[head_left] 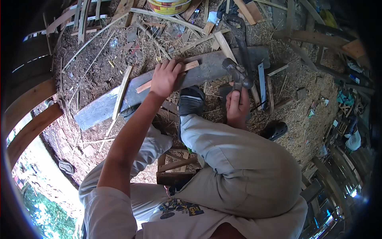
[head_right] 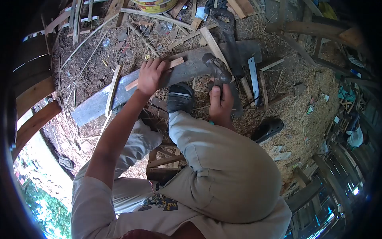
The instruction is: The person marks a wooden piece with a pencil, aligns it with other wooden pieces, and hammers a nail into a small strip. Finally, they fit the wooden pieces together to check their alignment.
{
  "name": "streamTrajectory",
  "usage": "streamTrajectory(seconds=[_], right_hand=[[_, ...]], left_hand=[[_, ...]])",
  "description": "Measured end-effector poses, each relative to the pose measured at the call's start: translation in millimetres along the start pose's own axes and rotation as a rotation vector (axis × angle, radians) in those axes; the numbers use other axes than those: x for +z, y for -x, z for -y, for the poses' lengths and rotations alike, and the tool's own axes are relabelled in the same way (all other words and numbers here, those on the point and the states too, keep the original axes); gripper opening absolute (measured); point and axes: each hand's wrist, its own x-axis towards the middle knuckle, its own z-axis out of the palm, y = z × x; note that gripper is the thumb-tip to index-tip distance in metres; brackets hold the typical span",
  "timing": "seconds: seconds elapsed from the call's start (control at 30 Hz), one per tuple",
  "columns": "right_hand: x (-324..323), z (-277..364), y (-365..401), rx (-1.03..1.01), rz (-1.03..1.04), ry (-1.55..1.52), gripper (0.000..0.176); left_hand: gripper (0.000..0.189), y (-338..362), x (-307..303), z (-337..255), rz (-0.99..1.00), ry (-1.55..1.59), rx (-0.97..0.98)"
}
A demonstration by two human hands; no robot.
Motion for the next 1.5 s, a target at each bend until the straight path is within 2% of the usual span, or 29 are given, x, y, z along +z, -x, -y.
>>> streamTrajectory(seconds=[0.07,0.13,0.17,0.27,0.3,0.37,0.4,0.47,0.5,0.57,0.67,0.77,0.8,0.87,0.9,0.93,1.0,1.03,1.1,1.17,1.2,1.27,1.3,1.37,1.4,1.47,1.5], right_hand=[[-1,11,0,0.121,-0.020,-0.067,0.031],[1,17,-1,0.130,-0.040,-0.104,0.031],[2,17,0,0.145,-0.050,-0.139,0.030],[3,15,-1,0.141,-0.063,-0.146,0.030],[4,15,-1,0.138,-0.064,-0.150,0.030],[4,13,-2,0.176,-0.073,-0.170,0.030],[5,12,-2,0.177,-0.074,-0.170,0.030],[6,11,-2,0.188,-0.081,-0.170,0.030],[5,9,-2,0.190,-0.082,-0.169,0.030],[3,3,-2,0.157,-0.011,-0.105,0.034],[3,-4,-2,0.188,0.031,-0.121,0.033],[1,-16,1,0.150,0.069,0.007,0.032],[2,-19,2,0.155,0.072,0.011,0.032],[3,-24,3,0.166,0.119,0.064,0.029],[2,-26,4,0.167,0.121,0.067,0.029],[2,-28,3,0.161,0.128,0.131,0.028],[2,-31,0,0.149,0.141,0.197,0.028],[5,-33,-2,0.160,0.161,0.226,0.028],[13,-33,-10,0.163,0.200,0.249,0.028],[17,-32,-17,0.030,0.193,0.394,0.029],[18,-25,-18,0.027,0.193,0.393,0.029],[21,3,-19,-0.030,0.179,0.186,0.026],[19,8,-18,-0.025,0.176,0.187,0.026],[15,14,-16,-0.276,0.201,0.039,0.023],[15,11,-18,-0.277,0.200,0.042,0.023],[16,-6,-21,-0.519,0.189,0.268,0.022],[19,-15,-14,-0.311,0.183,0.473,0.023]], left_hand=[[0.038,-9,-7,1,0.003,0.052,0.001],[0.043,-14,-18,1,0.154,0.448,-0.142],[0.043,-15,-23,-2,0.159,0.444,-0.134],[0.046,-16,-38,-7,0.244,0.837,-0.247],[0.046,-17,-43,-7,0.244,0.833,-0.243],[0.043,-18,-48,-8,0.404,0.934,-0.399],[0.043,-18,-45,-8,0.405,0.934,-0.398],[0.041,-16,-39,-10,0.120,0.695,-0.190],[0.041,-16,-35,-9,0.122,0.697,-0.189],[0.040,-17,-26,-7,0.014,0.185,-0.036],[0.038,-11,3,-4,0.042,0.035,-0.035],[0.039,-15,-10,-13,-0.016,0.065,-0.026],[0.039,-16,-6,-13,-0.013,0.068,-0.031],[0.040,-26,8,-10,-0.210,0.043,-0.239],[0.045,-31,15,-9,-0.219,0.043,-0.332],[0.045,-34,22,-9,-0.221,0.046,-0.336],[0.053,-41,32,-10,-0.206,-0.215,-0.454],[0.056,-42,34,-6,-0.160,-0.125,-0.450],[0.057,-41,36,-4,-0.142,-0.162,-0.465],[0.058,-41,38,-4,-0.094,-0.184,-0.474],[0.058,-41,38,-4,-0.097,-0.186,-0.474],[0.058,-40,39,-6,-0.110,-0.177,-0.459],[0.058,-40,38,-7,-0.106,-0.174,-0.457],[0.058,-40,36,-7,-0.102,-0.159,-0.475],[0.058,-40,36,-8,-0.104,-0.156,-0.474],[0.057,-40,36,-8,-0.093,-0.176,-0.477],[0.057,-40,36,-7,-0.096,-0.175,-0.477]])
